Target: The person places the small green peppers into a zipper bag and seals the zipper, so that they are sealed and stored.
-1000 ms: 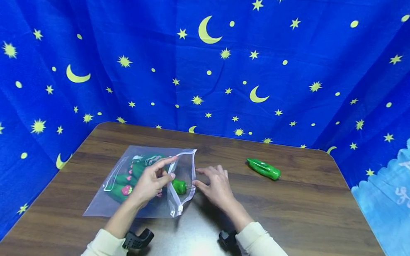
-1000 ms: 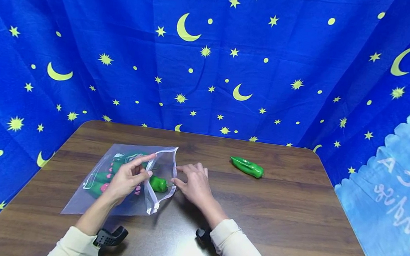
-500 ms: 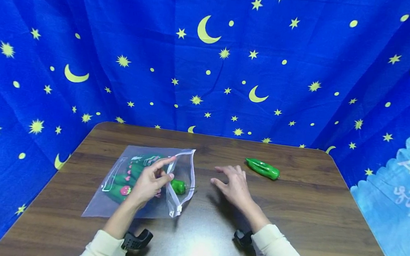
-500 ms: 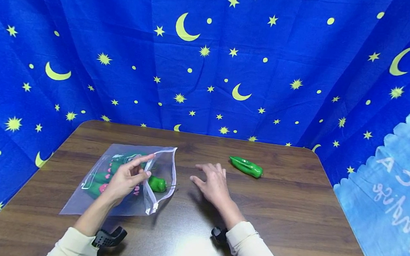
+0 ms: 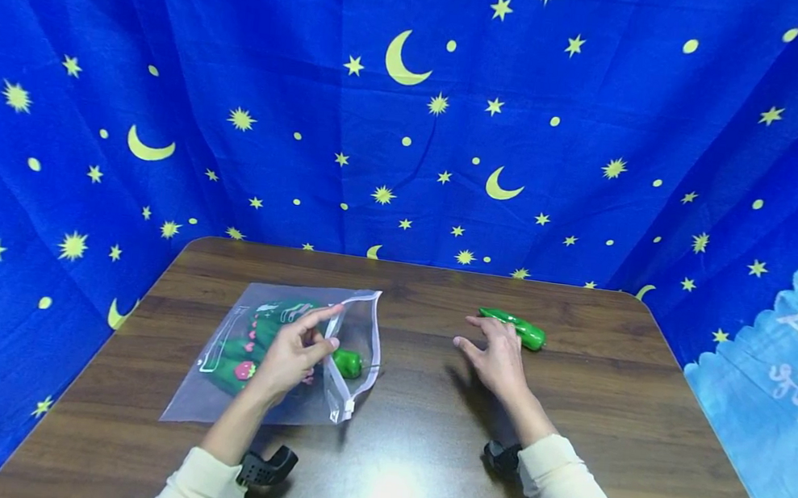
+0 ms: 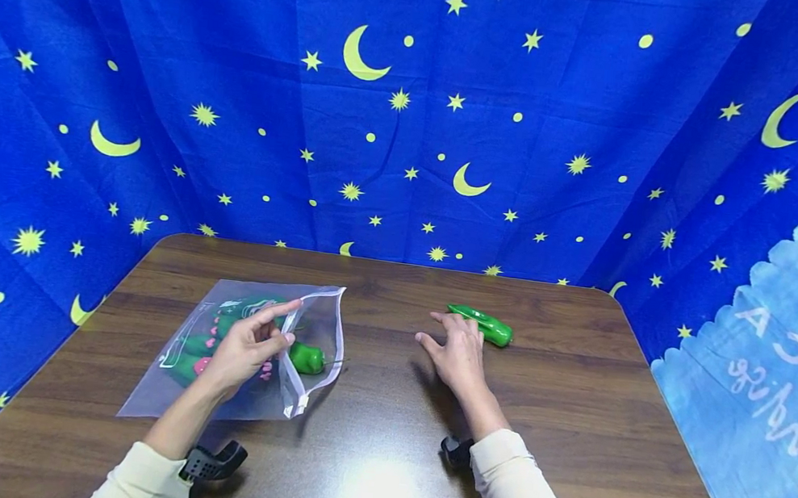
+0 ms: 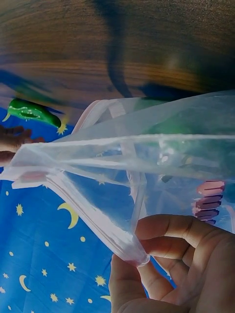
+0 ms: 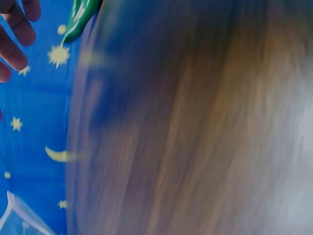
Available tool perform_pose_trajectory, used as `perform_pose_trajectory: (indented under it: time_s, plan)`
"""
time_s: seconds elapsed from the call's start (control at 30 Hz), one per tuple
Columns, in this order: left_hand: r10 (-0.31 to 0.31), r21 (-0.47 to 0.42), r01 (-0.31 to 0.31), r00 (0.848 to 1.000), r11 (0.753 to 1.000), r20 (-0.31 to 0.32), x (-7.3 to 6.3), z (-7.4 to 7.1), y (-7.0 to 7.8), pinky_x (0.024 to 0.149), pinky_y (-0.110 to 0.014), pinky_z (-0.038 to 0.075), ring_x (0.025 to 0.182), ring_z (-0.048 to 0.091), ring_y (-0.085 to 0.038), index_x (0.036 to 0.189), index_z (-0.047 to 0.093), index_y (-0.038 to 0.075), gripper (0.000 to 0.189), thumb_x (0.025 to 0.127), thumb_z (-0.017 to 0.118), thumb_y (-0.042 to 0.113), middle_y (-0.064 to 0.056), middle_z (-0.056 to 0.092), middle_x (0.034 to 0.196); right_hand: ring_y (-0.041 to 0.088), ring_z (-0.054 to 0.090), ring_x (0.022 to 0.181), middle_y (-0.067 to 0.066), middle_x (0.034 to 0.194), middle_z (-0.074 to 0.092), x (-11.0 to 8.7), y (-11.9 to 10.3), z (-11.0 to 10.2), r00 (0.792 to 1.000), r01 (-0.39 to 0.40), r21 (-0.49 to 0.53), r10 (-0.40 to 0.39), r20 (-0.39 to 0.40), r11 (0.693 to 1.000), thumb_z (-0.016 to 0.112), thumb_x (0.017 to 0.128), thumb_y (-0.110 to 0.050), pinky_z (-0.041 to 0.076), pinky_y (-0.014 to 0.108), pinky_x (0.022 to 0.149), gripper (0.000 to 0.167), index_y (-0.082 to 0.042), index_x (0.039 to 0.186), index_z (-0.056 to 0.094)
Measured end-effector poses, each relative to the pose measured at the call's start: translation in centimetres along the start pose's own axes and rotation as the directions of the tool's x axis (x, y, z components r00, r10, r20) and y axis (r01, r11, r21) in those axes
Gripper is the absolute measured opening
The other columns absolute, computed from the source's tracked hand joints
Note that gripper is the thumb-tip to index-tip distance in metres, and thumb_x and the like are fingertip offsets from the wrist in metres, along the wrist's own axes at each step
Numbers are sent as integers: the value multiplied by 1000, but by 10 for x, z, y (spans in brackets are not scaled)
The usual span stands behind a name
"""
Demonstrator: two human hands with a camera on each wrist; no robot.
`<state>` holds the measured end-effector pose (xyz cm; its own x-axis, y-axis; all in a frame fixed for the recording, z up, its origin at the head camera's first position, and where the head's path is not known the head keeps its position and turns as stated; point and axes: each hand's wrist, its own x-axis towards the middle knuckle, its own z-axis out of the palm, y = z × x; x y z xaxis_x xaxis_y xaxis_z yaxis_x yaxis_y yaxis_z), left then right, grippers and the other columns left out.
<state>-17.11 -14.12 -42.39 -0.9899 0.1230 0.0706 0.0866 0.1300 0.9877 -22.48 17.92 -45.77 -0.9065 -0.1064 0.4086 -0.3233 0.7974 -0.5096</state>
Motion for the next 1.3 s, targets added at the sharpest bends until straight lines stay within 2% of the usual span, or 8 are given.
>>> perform_pose_trajectory:
  time_s: [0.2, 0.27, 0.43, 0.63, 1.0, 1.3]
  plan:
    - [1, 12, 0, 1000, 1000, -11, 0, 0, -1, 33, -26, 37, 43, 37, -5, 135, 51, 14, 51, 87, 60, 1, -4, 44, 72, 37, 50, 102, 18, 115, 64, 4, 23, -8, 995, -89, -21, 88, -39, 996, 74, 80, -30, 35, 50, 86, 46, -7, 118, 64]
    - [18, 25, -17, 1000, 1000, -23, 0, 0, -1, 33, -25, 37, 46, 38, -4, 135, 52, 13, 50, 87, 60, 0, -3, 44, 71, 37, 49, 101, 18, 115, 63, 5, 28, -11, 991, -127, -26, 126, -43, 992, 73, 80, -31, 34, 50, 86, 46, -6, 118, 63]
    - [54, 43, -53, 998, 998, -42, 1, 1, -3, 35, -23, 36, 53, 40, -3, 133, 53, 10, 50, 85, 61, -1, -3, 43, 72, 38, 46, 103, 20, 117, 61, 8, 41, -18, 978, -203, -35, 200, -63, 979, 71, 82, -31, 33, 50, 86, 46, -6, 120, 62]
    - [55, 25, -54, 998, 998, -33, 0, 1, -2, 35, -19, 35, 51, 40, -3, 134, 53, 10, 50, 86, 61, -1, -3, 42, 73, 39, 42, 107, 21, 122, 58, 9, 56, -22, 963, -258, -56, 252, -92, 964, 71, 82, -30, 32, 52, 87, 47, -7, 122, 61]
    - [44, 12, -44, 999, 999, -17, 1, 0, -2, 34, -22, 36, 48, 39, -3, 135, 51, 9, 51, 86, 60, -1, -3, 41, 73, 45, 39, 112, 26, 128, 53, 9, 79, -27, 936, -353, -125, 351, -38, 927, 66, 84, -32, 32, 56, 90, 52, -5, 127, 56]
    - [25, 14, -25, 1000, 1000, -7, 1, 0, -1, 34, -25, 37, 48, 40, -6, 136, 51, 12, 51, 87, 60, 1, -3, 41, 73, 45, 38, 113, 26, 129, 51, 8, 85, -28, 913, -399, -153, 407, 19, 904, 63, 86, -33, 30, 58, 94, 53, -4, 130, 52]
